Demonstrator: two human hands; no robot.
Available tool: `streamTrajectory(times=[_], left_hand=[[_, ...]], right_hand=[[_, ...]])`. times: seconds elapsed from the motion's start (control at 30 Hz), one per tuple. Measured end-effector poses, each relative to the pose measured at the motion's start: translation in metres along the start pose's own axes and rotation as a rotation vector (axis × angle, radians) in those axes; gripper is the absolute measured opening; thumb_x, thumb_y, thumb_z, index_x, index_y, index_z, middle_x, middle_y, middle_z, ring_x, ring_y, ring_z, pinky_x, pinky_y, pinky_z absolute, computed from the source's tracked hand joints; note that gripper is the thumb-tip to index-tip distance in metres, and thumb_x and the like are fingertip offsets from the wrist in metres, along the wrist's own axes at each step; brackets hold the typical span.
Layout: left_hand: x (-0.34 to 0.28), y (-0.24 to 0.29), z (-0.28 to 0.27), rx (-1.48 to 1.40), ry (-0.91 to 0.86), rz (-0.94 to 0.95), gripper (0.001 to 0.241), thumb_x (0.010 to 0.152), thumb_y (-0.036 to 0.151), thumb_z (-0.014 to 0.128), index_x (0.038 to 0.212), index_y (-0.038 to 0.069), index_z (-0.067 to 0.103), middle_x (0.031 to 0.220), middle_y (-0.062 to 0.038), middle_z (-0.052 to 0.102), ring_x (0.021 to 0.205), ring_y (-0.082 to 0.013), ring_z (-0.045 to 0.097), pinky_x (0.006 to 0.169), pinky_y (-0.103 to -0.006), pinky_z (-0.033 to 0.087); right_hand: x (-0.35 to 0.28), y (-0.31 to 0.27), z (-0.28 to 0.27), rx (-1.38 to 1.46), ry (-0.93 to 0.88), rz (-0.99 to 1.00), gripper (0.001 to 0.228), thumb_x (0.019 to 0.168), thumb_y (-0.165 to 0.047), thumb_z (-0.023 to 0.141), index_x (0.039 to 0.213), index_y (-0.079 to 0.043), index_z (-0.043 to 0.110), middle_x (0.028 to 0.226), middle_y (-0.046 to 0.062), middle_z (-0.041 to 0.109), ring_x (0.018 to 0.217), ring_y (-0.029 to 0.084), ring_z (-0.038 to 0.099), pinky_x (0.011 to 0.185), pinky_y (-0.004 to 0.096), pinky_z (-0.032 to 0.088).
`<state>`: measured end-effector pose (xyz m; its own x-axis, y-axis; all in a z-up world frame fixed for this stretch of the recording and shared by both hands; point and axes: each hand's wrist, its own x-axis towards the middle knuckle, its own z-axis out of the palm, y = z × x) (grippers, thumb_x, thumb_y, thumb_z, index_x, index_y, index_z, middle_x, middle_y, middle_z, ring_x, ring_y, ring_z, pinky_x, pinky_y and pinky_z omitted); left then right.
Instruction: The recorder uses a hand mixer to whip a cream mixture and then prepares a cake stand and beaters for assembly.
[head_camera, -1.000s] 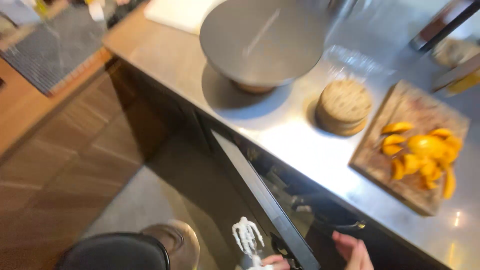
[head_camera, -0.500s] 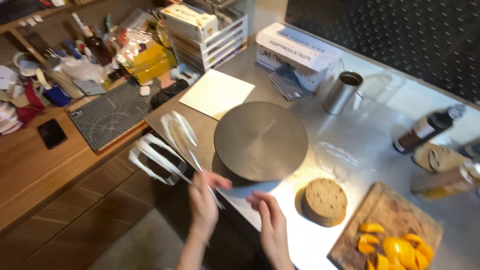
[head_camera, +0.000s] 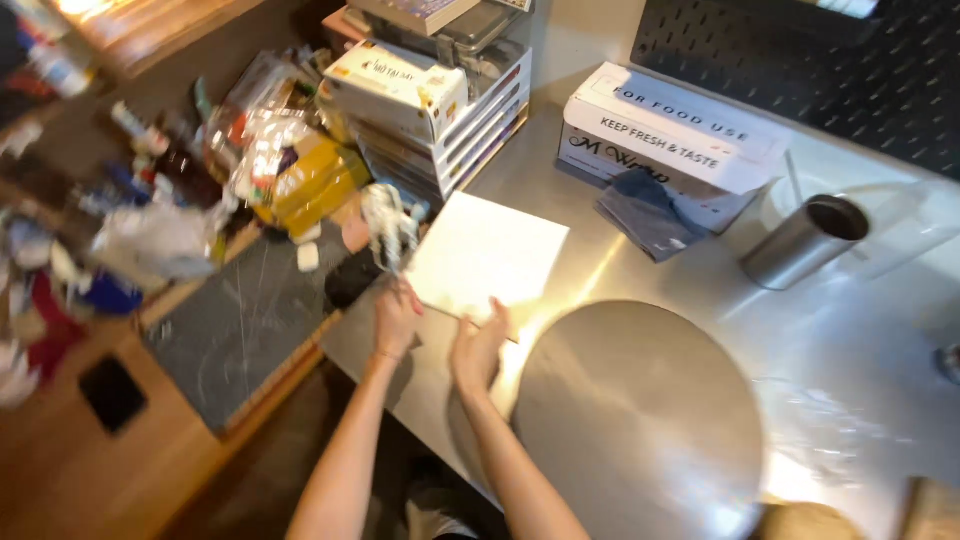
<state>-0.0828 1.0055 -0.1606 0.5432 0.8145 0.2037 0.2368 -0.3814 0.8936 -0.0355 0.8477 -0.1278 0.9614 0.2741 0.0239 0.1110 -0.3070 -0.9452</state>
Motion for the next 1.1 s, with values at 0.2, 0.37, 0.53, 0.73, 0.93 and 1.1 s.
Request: streamTrajectory(times=[0.2, 0.37, 0.53, 0.73, 0.93, 1.1], left_hand=[[0.057, -0.076, 0.020, -0.166, -0.355, 0.115, 0.021, 0.099, 0.013, 0.047, 0.088, -0.001, 0.057, 0.073, -0.011, 0.057, 0.061, -0.0216, 0.061, 0.057, -0.0353, 0.052], [0.044, -0.089, 0.014, -0.207, -0.568, 0.038, 0.043, 0.113, 0.019, 0.043, 0.076, -0.002, 0.054, 0.064, -0.011, 0.057, 0.058, -0.0208, 0.056, 0.060, -0.0357, 0.049], [0.028, -0.137, 0.023, -0.246, -0.564, 0.142, 0.031, 0.103, 0.011, 0.049, 0.076, 0.002, 0.058, 0.064, -0.008, 0.064, 0.061, -0.0180, 0.063, 0.059, -0.0339, 0.052], [0.020, -0.133, 0.007, -0.239, -0.670, 0.097, 0.023, 0.108, 0.017, 0.050, 0.094, 0.002, 0.061, 0.064, -0.007, 0.066, 0.058, -0.0180, 0.067, 0.057, -0.0332, 0.055], [0.030, -0.056, -0.057, -0.730, -0.572, 0.424, 0.045, 0.115, 0.043, 0.027, 0.096, 0.019, 0.060, 0.069, 0.006, 0.055, 0.061, -0.0107, 0.063, 0.108, -0.0416, 0.051], [0.049, 0.050, -0.109, -0.415, -0.758, -0.173, 0.053, 0.107, 0.043, 0.035, 0.071, 0.005, 0.047, 0.053, -0.001, 0.034, 0.040, -0.0130, 0.044, 0.047, -0.0342, 0.064]], right_hand=[[0.053, 0.028, 0.024, -0.484, 0.476, 0.219, 0.068, 0.090, -0.023, 0.070, 0.148, -0.001, 0.042, 0.150, 0.027, 0.044, 0.141, 0.043, 0.038, 0.113, 0.052, 0.032], [0.054, 0.041, 0.019, -0.441, 0.566, 0.352, 0.072, 0.091, -0.022, 0.070, 0.150, 0.006, 0.040, 0.133, 0.025, 0.061, 0.124, 0.042, 0.052, 0.105, 0.052, 0.039], [0.063, 0.077, 0.026, -0.273, 0.546, 0.513, 0.048, 0.089, -0.029, 0.073, 0.121, 0.007, 0.072, 0.081, 0.014, 0.074, 0.080, 0.027, 0.072, 0.083, 0.039, 0.055], [0.045, 0.109, 0.004, 0.282, 0.483, 0.706, 0.049, 0.096, -0.034, 0.075, 0.112, 0.012, 0.070, 0.086, 0.009, 0.071, 0.076, 0.018, 0.065, 0.069, 0.036, 0.052], [-0.030, -0.101, -0.033, 0.019, 0.476, 0.145, 0.034, 0.104, -0.025, 0.057, 0.125, 0.000, 0.049, 0.091, 0.007, 0.073, 0.081, 0.012, 0.065, 0.069, 0.028, 0.052], [-0.092, -0.104, -0.202, -0.641, 0.877, 0.239, 0.025, 0.115, -0.026, 0.056, 0.126, -0.004, 0.058, 0.095, 0.022, 0.072, 0.081, 0.037, 0.068, 0.069, 0.047, 0.050]])
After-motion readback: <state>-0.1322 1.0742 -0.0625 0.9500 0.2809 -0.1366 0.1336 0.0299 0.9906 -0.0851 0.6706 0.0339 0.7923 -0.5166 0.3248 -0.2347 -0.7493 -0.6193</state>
